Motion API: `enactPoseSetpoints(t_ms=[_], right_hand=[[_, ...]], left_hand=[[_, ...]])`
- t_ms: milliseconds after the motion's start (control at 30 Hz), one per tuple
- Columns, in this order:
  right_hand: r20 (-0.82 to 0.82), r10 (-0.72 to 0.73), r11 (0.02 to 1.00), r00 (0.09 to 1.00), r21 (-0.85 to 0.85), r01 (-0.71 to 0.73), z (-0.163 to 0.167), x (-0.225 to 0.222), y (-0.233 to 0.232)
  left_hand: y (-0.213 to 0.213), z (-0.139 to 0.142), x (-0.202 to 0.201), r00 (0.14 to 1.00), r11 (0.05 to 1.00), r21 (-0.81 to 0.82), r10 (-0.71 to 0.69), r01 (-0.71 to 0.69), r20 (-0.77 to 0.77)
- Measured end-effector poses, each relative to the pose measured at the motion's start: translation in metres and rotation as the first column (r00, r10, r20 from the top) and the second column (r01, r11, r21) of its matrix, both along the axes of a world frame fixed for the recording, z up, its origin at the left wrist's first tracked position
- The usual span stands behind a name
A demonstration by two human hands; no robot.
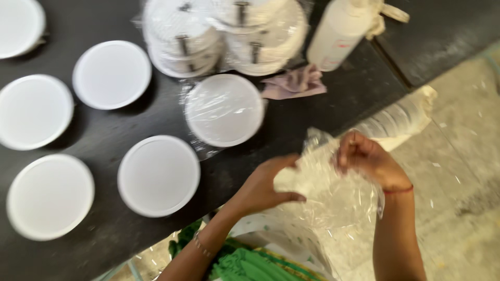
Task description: The person wipes the white face of round LED ceiling light panels with a cloth, then slides each panel into a clear plastic bag and sets the bagged panel with a stack of wrapped panels on the workbench. They occasionally reach for a new panel and continue wiping and bagging one at a time.
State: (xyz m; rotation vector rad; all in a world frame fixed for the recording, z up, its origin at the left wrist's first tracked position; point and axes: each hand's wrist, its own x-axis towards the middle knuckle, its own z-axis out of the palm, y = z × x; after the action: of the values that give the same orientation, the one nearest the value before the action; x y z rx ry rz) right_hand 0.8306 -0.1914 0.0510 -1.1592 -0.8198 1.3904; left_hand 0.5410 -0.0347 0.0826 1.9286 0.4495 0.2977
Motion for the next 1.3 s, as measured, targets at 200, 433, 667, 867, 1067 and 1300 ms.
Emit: enactPoseSetpoints(t_ms=[200,433,667,867,1067,1300], right_hand=[[-0.316,0.072,0.981,0.946,0.194,-0.01,0.051,-0.09,0.11],[0.039,0.44,0.897,0.897,0.012,-0.441,0.019,-0.307,0.212],[0.066,0.584,0.811,0.809,-0.031,-0.584,-0.006,-0.487,0.282],[0.008,0.654,0.754,0.756,-0.076,-0.652,-0.028,-0.577,0.3],[0.174,0.438,0.879,0.882,0.12,-0.46,-0.014,-0.605,0.297],[0.8,0.002,0.424,0.601,0.543,-0.725,-0.011,-0.612,0.233]], left_hand=[[0.049,0.001,-0.113,0.797,0.744,-0.44,0.596,-0.503,0.096],[0.05,0.0,-0.283,0.107,0.195,-0.37,0.963,-0.908,0.246],[-0.015,0.024,-0.397,-0.197,-0.448,0.381,0.817,-0.808,0.542],[-0.037,0.0,-0.419,0.075,-0.247,0.763,0.93,-0.598,0.361],[-0.016,-0.023,-0.473,-0.018,-0.138,0.393,0.956,-0.909,0.293],[0.011,-0.012,-0.483,0.065,-0.082,0.453,0.952,-0.888,0.3]])
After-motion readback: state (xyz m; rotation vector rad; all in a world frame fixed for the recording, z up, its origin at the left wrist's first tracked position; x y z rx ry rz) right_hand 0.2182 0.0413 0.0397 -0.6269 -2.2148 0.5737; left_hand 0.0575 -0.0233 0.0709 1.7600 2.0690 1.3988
